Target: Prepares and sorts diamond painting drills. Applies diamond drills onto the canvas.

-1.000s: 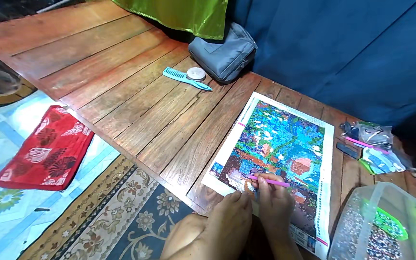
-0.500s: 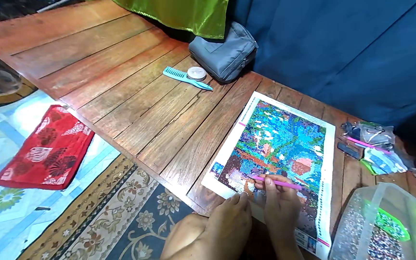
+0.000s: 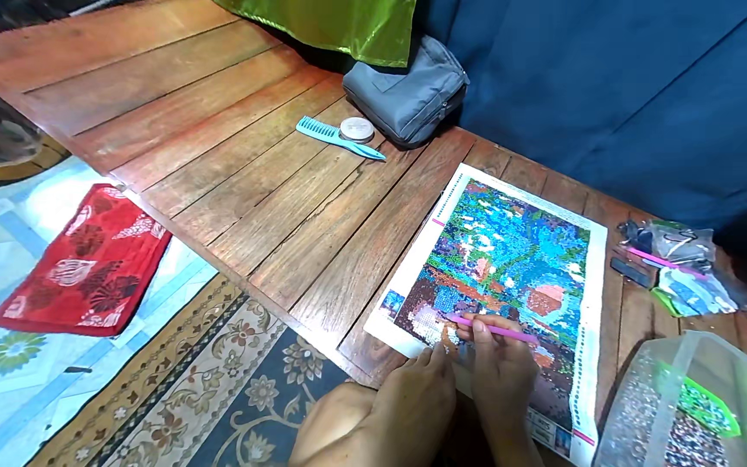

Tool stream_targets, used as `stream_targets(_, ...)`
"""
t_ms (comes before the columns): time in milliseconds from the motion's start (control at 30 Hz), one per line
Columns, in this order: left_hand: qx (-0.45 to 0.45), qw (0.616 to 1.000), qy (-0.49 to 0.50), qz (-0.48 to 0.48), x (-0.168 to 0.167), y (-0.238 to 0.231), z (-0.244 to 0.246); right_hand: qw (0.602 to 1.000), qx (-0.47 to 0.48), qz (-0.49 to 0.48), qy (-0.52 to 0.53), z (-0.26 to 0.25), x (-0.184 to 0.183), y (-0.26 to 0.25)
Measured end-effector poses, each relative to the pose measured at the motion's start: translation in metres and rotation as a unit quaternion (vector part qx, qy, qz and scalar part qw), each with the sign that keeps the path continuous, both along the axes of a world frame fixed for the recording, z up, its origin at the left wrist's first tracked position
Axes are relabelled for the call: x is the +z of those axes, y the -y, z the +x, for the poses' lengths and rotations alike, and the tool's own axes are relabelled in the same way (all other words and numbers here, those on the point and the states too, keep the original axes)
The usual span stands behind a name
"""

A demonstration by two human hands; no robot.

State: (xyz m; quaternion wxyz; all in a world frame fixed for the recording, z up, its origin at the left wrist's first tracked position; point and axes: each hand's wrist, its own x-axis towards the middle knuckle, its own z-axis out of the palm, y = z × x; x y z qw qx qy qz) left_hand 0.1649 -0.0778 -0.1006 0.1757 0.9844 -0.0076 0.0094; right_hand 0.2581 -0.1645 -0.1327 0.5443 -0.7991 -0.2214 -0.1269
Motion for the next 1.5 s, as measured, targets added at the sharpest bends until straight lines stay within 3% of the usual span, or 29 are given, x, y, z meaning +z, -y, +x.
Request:
stream_targets(333, 0.001, 1.000, 0.011, -0.006, -0.002, 0.000, 0.000, 1.000, -0.009, 0.007, 0.018, 0.002, -0.004, 0.001)
stream_targets(533, -0.011, 0.999, -0.031, -0.027, 0.006, -0.003, 0.000, 1.000, -0.008, 0.008, 0.019, 0.002, -0.004, 0.000)
stream_targets(667, -0.030, 0.976, -0.206, -0.060, 0.041, -0.006, 0.006, 1.000, 0.007, -0.003, 0.023, 0.003, -0.004, 0.000)
stream_targets(733, -0.012, 0.997, -0.066, -0.050, 0.011, -0.002, 0.001, 0.999, 0.005, -0.023, 0.028, 0.003, -0.004, 0.000)
stream_targets(800, -0.004, 1.000, 0.002, -0.012, -0.005, -0.001, -0.001, 0.999, 0.005, -0.041, 0.035, 0.004, -0.003, 0.000)
stream_targets(1033, -0.016, 0.993, -0.104, -0.058, 0.014, -0.003, 0.002, 0.993, 0.014, -0.092, 0.067, 0.011, 0.002, -0.002)
stream_targets(1200, -0.012, 0.991, -0.130, -0.039, 0.017, 0.003, 0.003, 0.990, 0.015, -0.119, 0.075, 0.012, 0.007, -0.002)
stream_targets(1500, 0.015, 0.998, -0.058, 0.025, 0.008, 0.009, 0.002, 0.987, 0.018, -0.132, 0.086, 0.015, 0.010, -0.003)
